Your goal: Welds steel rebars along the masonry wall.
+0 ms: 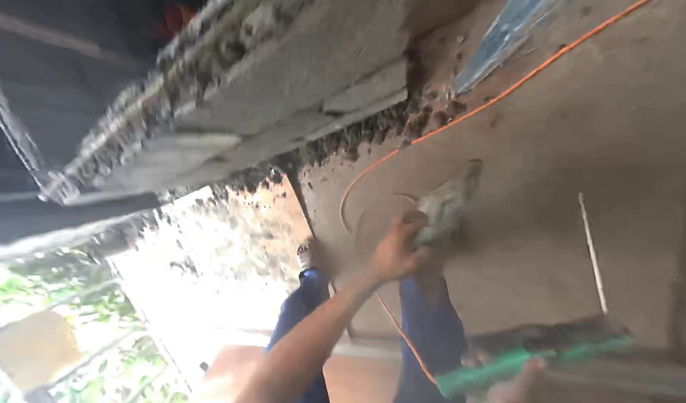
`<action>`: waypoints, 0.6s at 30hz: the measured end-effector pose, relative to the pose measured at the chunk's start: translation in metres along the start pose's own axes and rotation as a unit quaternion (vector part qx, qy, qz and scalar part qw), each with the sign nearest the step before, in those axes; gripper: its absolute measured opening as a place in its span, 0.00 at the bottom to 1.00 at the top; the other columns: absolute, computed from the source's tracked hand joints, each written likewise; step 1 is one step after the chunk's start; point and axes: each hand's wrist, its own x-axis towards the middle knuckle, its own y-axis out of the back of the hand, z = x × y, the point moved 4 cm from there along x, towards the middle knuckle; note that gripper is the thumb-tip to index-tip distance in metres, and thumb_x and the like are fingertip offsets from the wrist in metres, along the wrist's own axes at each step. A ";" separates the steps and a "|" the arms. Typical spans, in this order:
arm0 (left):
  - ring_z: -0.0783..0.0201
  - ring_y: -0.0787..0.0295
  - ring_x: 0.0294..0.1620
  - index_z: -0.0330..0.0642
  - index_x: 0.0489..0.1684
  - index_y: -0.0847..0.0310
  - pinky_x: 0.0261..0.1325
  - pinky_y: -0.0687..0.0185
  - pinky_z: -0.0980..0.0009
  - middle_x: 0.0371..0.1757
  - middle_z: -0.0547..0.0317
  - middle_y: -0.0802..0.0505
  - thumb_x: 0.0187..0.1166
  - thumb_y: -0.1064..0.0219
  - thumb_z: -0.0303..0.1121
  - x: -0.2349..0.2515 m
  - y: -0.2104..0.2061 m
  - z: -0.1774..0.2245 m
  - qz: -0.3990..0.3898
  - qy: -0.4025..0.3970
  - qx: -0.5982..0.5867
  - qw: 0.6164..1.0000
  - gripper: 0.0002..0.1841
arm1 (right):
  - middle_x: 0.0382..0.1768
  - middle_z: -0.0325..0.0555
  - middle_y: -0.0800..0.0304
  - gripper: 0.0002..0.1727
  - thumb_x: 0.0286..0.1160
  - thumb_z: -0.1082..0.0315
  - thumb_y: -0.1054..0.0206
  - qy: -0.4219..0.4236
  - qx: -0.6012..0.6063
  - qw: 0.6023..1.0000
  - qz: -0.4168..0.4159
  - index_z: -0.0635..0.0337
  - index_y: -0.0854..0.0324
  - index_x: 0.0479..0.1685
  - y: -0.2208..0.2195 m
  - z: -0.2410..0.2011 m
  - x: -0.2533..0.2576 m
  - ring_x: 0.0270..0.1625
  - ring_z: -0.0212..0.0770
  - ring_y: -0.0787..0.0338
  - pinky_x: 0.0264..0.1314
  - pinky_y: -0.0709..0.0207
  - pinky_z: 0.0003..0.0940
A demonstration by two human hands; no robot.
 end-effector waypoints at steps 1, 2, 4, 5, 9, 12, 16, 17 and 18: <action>0.58 0.14 0.70 0.38 0.72 0.19 0.70 0.14 0.54 0.74 0.49 0.14 0.71 0.27 0.28 -0.037 0.029 -0.010 0.006 0.041 -0.040 0.998 0.26 | 0.20 0.36 0.16 0.31 0.88 0.33 0.61 0.006 -0.024 1.000 0.012 0.48 0.24 0.46 -0.004 0.004 -0.016 0.17 0.38 0.16 0.21 0.15 0.36; 0.60 0.13 0.68 0.41 0.75 0.21 0.69 0.14 0.54 0.72 0.52 0.13 0.71 0.28 0.28 -0.071 0.056 -0.024 0.022 0.078 -0.086 0.993 0.27 | 0.18 0.36 0.17 0.30 0.89 0.33 0.60 0.014 -0.042 0.999 0.022 0.49 0.25 0.45 -0.008 0.010 -0.031 0.16 0.38 0.16 0.19 0.16 0.36; 0.62 0.08 0.56 0.46 0.70 0.17 0.59 0.09 0.55 0.60 0.56 0.06 0.70 0.30 0.30 -0.119 0.117 -0.056 0.076 0.104 -0.141 0.982 0.25 | 0.17 0.37 0.18 0.30 0.88 0.34 0.59 0.040 -0.063 0.997 0.022 0.50 0.26 0.45 -0.027 0.026 -0.049 0.14 0.38 0.18 0.16 0.17 0.35; 0.62 0.07 0.51 0.46 0.65 0.15 0.55 0.08 0.55 0.54 0.58 0.05 0.69 0.31 0.30 -0.140 0.146 -0.072 0.099 0.094 -0.150 0.979 0.22 | 0.17 0.37 0.19 0.30 0.88 0.34 0.57 0.052 -0.079 0.995 0.017 0.51 0.25 0.47 -0.033 0.036 -0.061 0.13 0.38 0.18 0.16 0.17 0.34; 0.64 0.10 0.40 0.46 0.45 0.15 0.42 0.11 0.61 0.40 0.62 0.08 0.66 0.36 0.29 -0.190 0.257 -0.109 0.157 0.006 -0.143 0.977 0.11 | 0.17 0.41 0.18 0.32 0.83 0.31 0.47 0.089 -0.126 0.988 0.003 0.54 0.23 0.46 -0.065 0.079 -0.107 0.13 0.40 0.17 0.16 0.16 0.35; 0.69 0.10 0.37 0.49 0.48 0.14 0.38 0.10 0.67 0.39 0.67 0.07 0.64 0.34 0.30 -0.212 0.334 -0.101 0.160 -0.027 -0.075 0.984 0.14 | 0.17 0.42 0.19 0.33 0.81 0.31 0.45 0.094 -0.146 0.985 -0.002 0.57 0.25 0.52 -0.089 0.106 -0.147 0.14 0.41 0.17 0.17 0.16 0.36; 0.74 0.10 0.38 0.52 0.56 0.15 0.39 0.11 0.71 0.44 0.69 0.07 0.68 0.30 0.37 -0.219 0.422 -0.060 0.142 -0.055 0.023 0.988 0.17 | 0.19 0.42 0.19 0.38 0.74 0.27 0.39 0.087 -0.153 0.984 -0.019 0.57 0.25 0.55 -0.122 0.119 -0.194 0.16 0.41 0.17 0.19 0.15 0.37; 0.75 0.11 0.38 0.53 0.58 0.16 0.39 0.11 0.72 0.45 0.70 0.07 0.69 0.30 0.38 -0.218 0.442 -0.049 0.140 -0.068 0.048 0.987 0.17 | 0.20 0.43 0.19 0.40 0.72 0.26 0.37 0.091 -0.148 0.984 -0.034 0.58 0.25 0.56 -0.128 0.119 -0.201 0.16 0.41 0.17 0.19 0.15 0.38; 0.76 0.12 0.37 0.54 0.60 0.17 0.38 0.12 0.72 0.45 0.71 0.08 0.71 0.30 0.40 -0.216 0.463 -0.042 0.141 -0.087 0.071 0.984 0.18 | 0.21 0.43 0.18 0.40 0.70 0.26 0.36 0.096 -0.145 0.984 -0.050 0.57 0.25 0.57 -0.133 0.117 -0.208 0.16 0.41 0.17 0.19 0.15 0.38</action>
